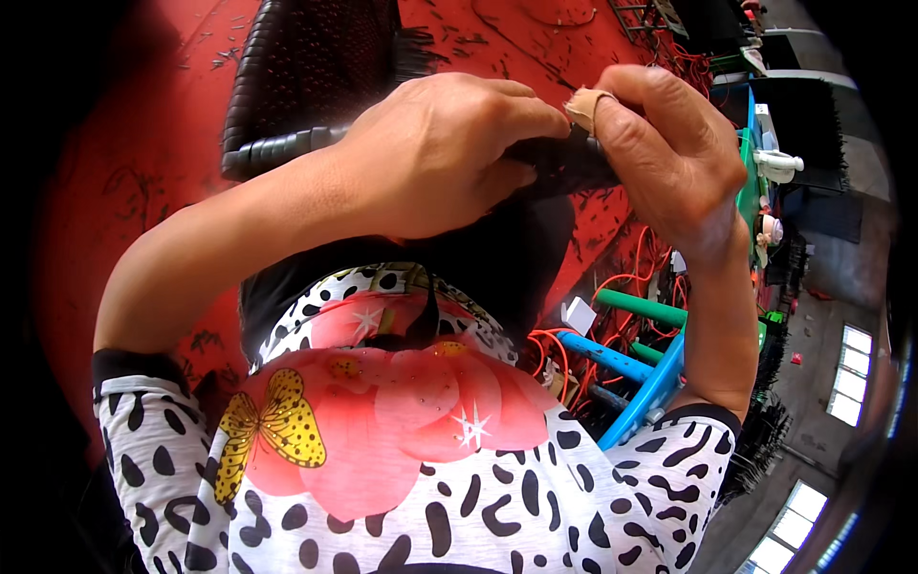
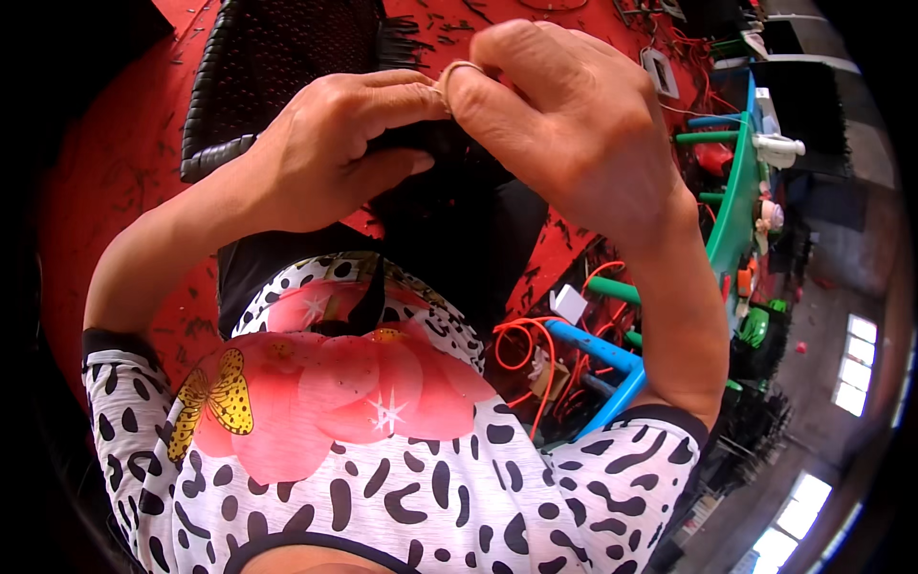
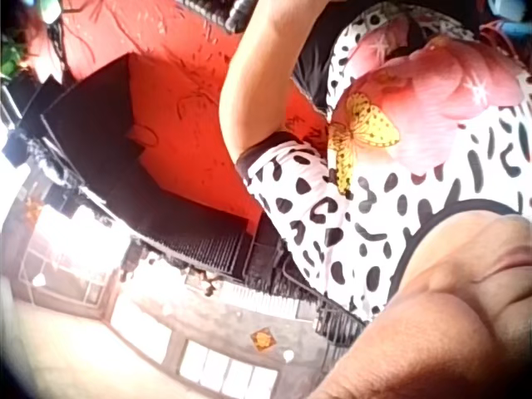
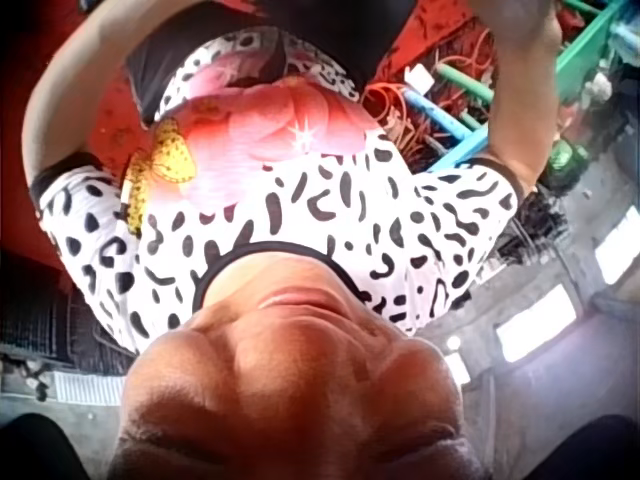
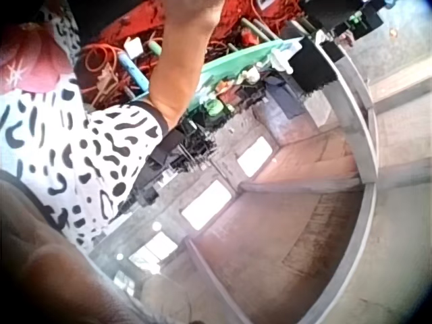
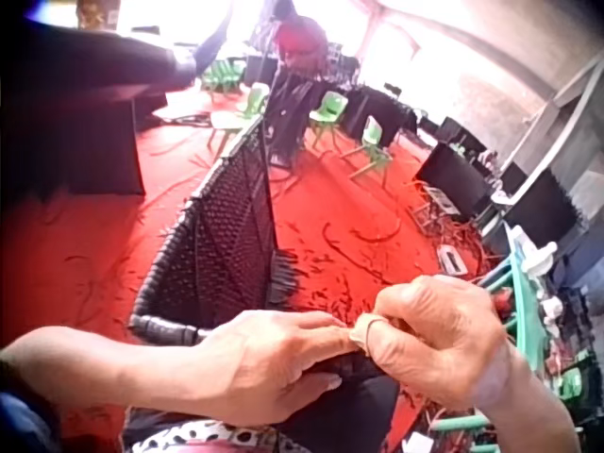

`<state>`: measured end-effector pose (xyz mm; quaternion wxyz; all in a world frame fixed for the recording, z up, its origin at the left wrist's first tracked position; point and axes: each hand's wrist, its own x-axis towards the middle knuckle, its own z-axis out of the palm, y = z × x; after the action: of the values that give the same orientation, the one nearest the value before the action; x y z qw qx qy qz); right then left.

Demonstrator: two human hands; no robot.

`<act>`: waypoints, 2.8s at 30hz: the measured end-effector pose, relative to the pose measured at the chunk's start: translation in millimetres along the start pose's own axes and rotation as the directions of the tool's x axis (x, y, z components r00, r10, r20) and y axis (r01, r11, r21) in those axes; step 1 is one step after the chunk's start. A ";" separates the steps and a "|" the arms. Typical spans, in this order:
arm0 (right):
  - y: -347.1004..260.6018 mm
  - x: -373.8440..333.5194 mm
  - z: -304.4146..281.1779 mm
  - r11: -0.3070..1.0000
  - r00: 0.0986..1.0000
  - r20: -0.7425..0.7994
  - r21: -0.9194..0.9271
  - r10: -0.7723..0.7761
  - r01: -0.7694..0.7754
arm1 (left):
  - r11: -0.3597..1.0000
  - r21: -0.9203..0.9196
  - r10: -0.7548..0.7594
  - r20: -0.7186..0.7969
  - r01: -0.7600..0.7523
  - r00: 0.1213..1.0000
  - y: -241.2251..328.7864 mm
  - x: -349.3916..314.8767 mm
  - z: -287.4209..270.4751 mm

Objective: The person assembles pieces of woven wicker furniture by hand, using small black fasteners to join a seat back and seat base, and then lifting the assembled wicker panel to check the alignment.

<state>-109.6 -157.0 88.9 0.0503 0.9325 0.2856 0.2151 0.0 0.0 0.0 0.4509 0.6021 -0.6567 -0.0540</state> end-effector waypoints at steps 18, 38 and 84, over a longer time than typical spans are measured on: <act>-7.3 6.9 11.9 0.558 0.831 0.269 0.637 0.486 -0.533 | 0.956 -0.113 -0.283 -0.138 0.269 0.949 17.0 -2.5 9.7; 0.2 1.3 19.6 0.209 0.683 0.532 0.691 0.500 -0.691 | 0.807 -0.434 -0.451 -0.017 0.400 0.893 7.4 1.4 6.5; -22.9 -24.5 11.6 0.965 0.970 -0.012 0.103 0.242 -0.239 | 0.893 -0.408 -0.208 0.008 0.193 0.978 11.5 13.5 -4.3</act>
<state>-134.6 -151.1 64.4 -0.0266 0.9590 0.1813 0.2162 -3.9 -6.2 16.7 0.5698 0.5606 -0.5574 -0.2244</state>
